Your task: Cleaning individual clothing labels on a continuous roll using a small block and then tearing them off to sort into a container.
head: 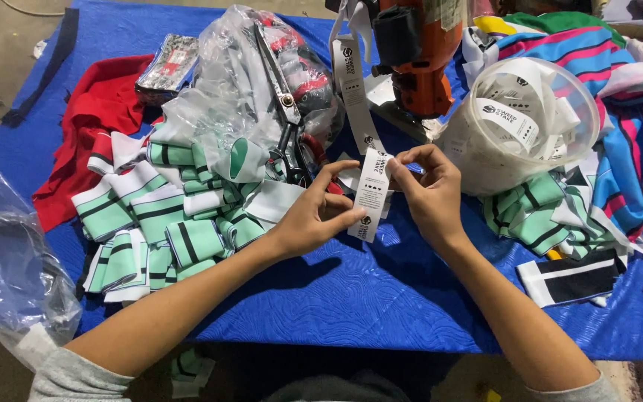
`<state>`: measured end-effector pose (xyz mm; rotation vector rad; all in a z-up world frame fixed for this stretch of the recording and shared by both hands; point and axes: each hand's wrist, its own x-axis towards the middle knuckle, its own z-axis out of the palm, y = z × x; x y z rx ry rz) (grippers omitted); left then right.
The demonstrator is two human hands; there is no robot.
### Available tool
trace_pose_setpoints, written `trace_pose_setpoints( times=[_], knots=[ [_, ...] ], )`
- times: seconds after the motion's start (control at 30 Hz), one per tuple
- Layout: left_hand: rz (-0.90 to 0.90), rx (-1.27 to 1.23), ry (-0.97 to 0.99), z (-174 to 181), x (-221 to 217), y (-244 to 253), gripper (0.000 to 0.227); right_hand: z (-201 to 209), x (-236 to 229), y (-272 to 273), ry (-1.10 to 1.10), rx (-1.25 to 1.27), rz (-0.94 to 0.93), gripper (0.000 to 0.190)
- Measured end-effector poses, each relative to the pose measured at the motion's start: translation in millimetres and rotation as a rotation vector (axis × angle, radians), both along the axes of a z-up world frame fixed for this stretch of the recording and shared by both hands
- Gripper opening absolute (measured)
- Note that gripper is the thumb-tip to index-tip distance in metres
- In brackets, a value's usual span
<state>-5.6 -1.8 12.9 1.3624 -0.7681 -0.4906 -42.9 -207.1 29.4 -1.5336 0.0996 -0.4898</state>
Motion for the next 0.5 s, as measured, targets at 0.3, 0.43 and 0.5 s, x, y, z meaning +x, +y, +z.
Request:
trace_pose_setpoints(
  times=[0.3, 0.43, 0.5],
  knots=[
    [0.21, -0.05, -0.07, 8, 6, 3, 0.046, 4, -14, 14, -0.011, 0.029, 0.473, 0.028],
    [0.288, -0.073, -0.071, 15, 6, 3, 0.036, 3, -8, 1, -0.087, -0.079, 0.386, 0.015],
    [0.245, -0.122, 0.008, 24, 4, 4, 0.035, 15, -6, -7, -0.148, -0.814, 0.114, 0.017]
  ],
)
